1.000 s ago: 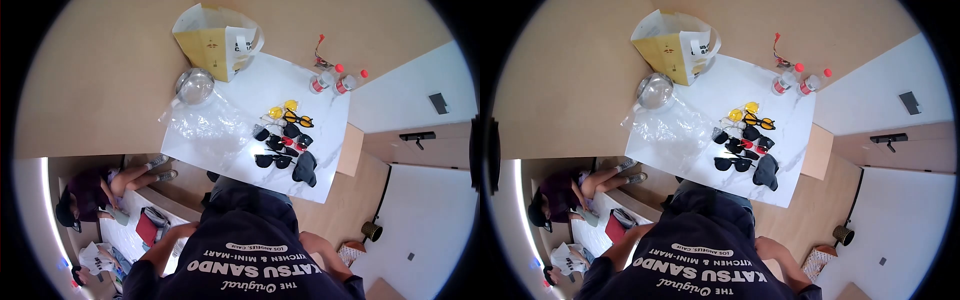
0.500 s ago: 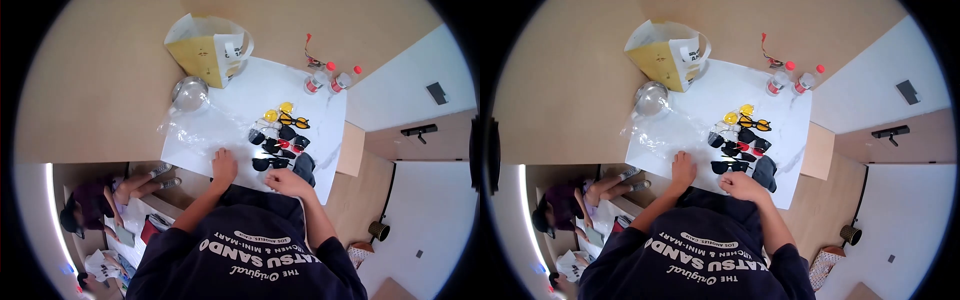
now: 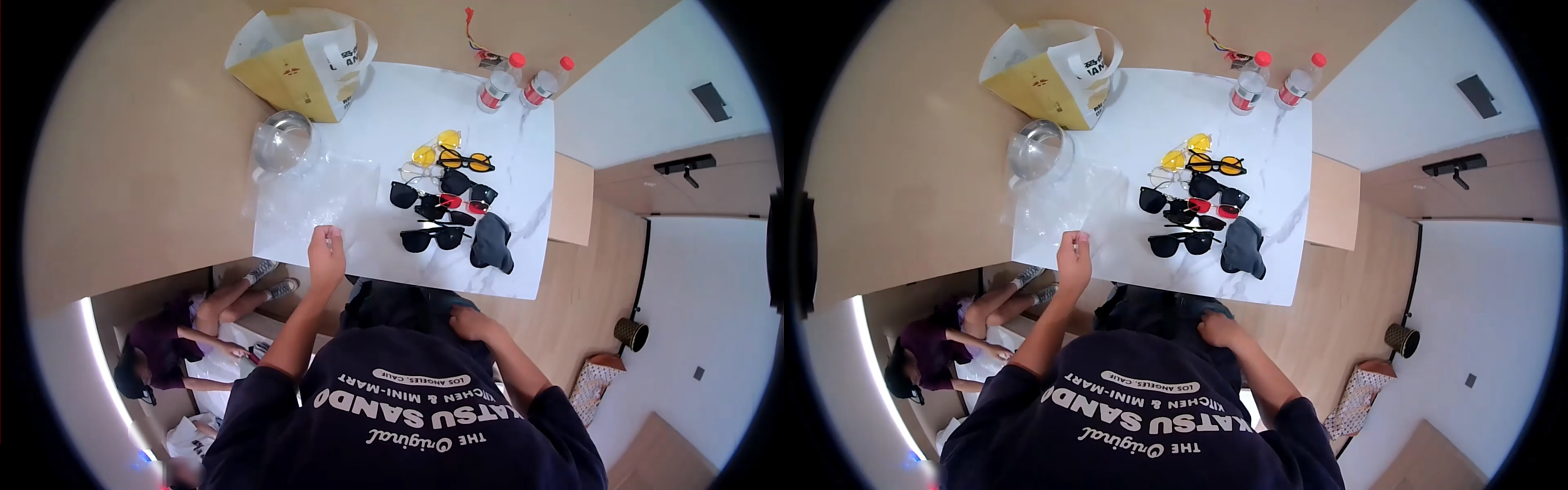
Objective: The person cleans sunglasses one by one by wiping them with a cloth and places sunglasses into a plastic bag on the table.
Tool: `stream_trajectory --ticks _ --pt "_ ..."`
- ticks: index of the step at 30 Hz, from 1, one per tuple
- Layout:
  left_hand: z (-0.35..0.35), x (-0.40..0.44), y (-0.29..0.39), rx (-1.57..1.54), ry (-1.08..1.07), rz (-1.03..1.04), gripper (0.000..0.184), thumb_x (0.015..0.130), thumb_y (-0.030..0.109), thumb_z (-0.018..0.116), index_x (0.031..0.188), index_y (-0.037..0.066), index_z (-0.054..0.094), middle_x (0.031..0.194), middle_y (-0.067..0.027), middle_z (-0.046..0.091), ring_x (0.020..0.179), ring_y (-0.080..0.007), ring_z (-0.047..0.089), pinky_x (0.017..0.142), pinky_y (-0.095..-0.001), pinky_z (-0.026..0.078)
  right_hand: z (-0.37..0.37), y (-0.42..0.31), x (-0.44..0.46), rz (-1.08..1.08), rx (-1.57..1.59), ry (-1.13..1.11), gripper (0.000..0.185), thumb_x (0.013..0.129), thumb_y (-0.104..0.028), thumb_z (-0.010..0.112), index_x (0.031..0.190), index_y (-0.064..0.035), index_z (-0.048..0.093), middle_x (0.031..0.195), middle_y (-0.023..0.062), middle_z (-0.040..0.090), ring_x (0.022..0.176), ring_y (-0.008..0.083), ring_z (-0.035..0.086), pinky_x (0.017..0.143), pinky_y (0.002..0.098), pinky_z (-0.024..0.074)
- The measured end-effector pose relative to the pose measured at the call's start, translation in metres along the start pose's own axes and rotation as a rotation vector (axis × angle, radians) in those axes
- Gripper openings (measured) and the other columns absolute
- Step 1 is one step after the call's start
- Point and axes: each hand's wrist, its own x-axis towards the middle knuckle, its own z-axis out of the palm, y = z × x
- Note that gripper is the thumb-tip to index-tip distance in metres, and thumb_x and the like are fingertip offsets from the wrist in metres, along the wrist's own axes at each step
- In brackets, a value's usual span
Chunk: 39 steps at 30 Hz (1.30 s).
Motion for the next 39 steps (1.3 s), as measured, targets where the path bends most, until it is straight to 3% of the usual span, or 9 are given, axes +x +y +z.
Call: stream_trajectory --ticks 5,9,12,19,23,24,31,36,39 --pt "-0.029 -0.002 0.03 -0.039 -0.117 0.022 0.018 0.1 0.016 0.063 0.096 -0.002 0.061 0.08 -0.0114 0.066 0.069 -0.0184 0.062 0.061 -0.0319 0.049 -0.09 -0.076 -0.01 -0.099 -0.157 -0.079 0.036 0.097 -0.024 0.051 0.122 -0.0026 0.066 0.119 0.0255 0.065 0.115 0.0417 0.061 0.1 0.048 0.0494" --pt "-0.039 -0.023 0.07 -0.227 -0.249 -0.08 0.012 0.099 0.011 0.065 0.096 -0.001 0.062 0.083 -0.0061 0.067 0.072 -0.0095 0.061 0.065 -0.0268 0.05 -0.152 -0.189 -0.042 -0.775 0.273 0.642 0.025 0.09 0.001 0.055 0.113 -0.001 0.066 0.118 0.0187 0.066 0.107 0.0383 0.063 0.088 0.0412 0.0535" --pt "-0.051 -0.032 0.1 -0.136 -0.24 0.092 0.016 0.097 0.013 0.068 0.093 -0.002 0.062 0.081 -0.0122 0.068 0.069 -0.0158 0.065 0.061 -0.0302 0.052 -0.174 -0.231 -0.035 -0.969 0.05 0.812 0.027 0.086 0.002 0.058 0.111 -0.0023 0.067 0.116 0.0156 0.066 0.106 0.035 0.063 0.085 0.0398 0.0538" --pt "-0.062 -0.058 0.112 -0.421 -0.109 0.013 0.005 0.102 0.004 0.057 0.101 0.0 0.06 0.092 -0.0099 0.065 0.073 -0.014 0.064 0.065 -0.0277 0.053 -0.156 -0.222 -0.006 -0.515 -0.298 0.463 0.025 0.09 -0.014 0.061 0.112 -0.0041 0.067 0.098 0.0124 0.067 0.088 0.0352 0.066 0.078 0.0449 0.0539" --pt "-0.067 -0.081 0.127 -0.764 -0.176 0.035 0.016 0.102 -0.006 0.046 0.103 0.0 0.061 0.104 -0.0091 0.058 0.077 -0.0144 0.062 0.068 -0.026 0.053 -0.141 -0.215 0.004 -0.748 -0.233 0.499 0.019 0.09 -0.018 0.06 0.092 -0.0009 0.068 0.09 0.0181 0.067 0.083 0.0398 0.066 0.084 0.0506 0.0531" --pt "-0.068 -0.083 0.128 -0.826 -0.209 0.044 0.02 0.101 -0.01 0.045 0.101 0.0 0.062 0.106 -0.0095 0.056 0.078 -0.0152 0.061 0.068 -0.0265 0.053 -0.14 -0.214 0.013 -0.882 -0.392 0.485 0.024 0.087 -0.017 0.059 0.103 -0.0025 0.07 0.101 0.0158 0.071 0.1 0.0398 0.065 0.087 0.0508 0.0507" --pt "-0.093 -0.044 0.086 0.091 -0.051 0.157 0.034 0.087 -0.015 0.045 0.1 0.0 0.072 0.101 -0.0166 0.055 0.081 -0.0268 0.06 0.073 -0.0321 0.05 -0.135 -0.229 0.038 -0.378 -0.795 0.044 0.03 0.088 -0.02 0.057 0.102 -0.007 0.08 0.117 0.0131 0.073 0.128 0.0361 0.054 0.108 0.0602 0.0338" --pt "-0.076 -0.037 0.091 0.616 0.223 0.294 0.046 0.071 -0.013 0.057 0.112 0.003 0.071 0.121 -0.0167 0.059 0.117 -0.0401 0.053 0.098 -0.0466 0.043 -0.148 -0.238 0.071 -0.447 -0.699 0.282 0.034 0.087 -0.023 0.058 0.105 -0.0034 0.078 0.118 0.0169 0.071 0.133 0.0391 0.051 0.118 0.0622 0.0222" --pt "-0.085 -0.033 0.088 0.513 -0.012 0.65 0.053 0.066 -0.017 0.054 0.113 0.001 0.069 0.127 -0.0145 0.061 0.12 -0.0369 0.056 0.104 -0.0471 0.04 -0.166 -0.25 0.088 -0.596 -0.661 0.345 0.035 0.084 -0.023 0.061 0.105 -0.0007 0.077 0.127 0.0198 0.066 0.135 0.0386 0.049 0.118 0.0588 0.026"
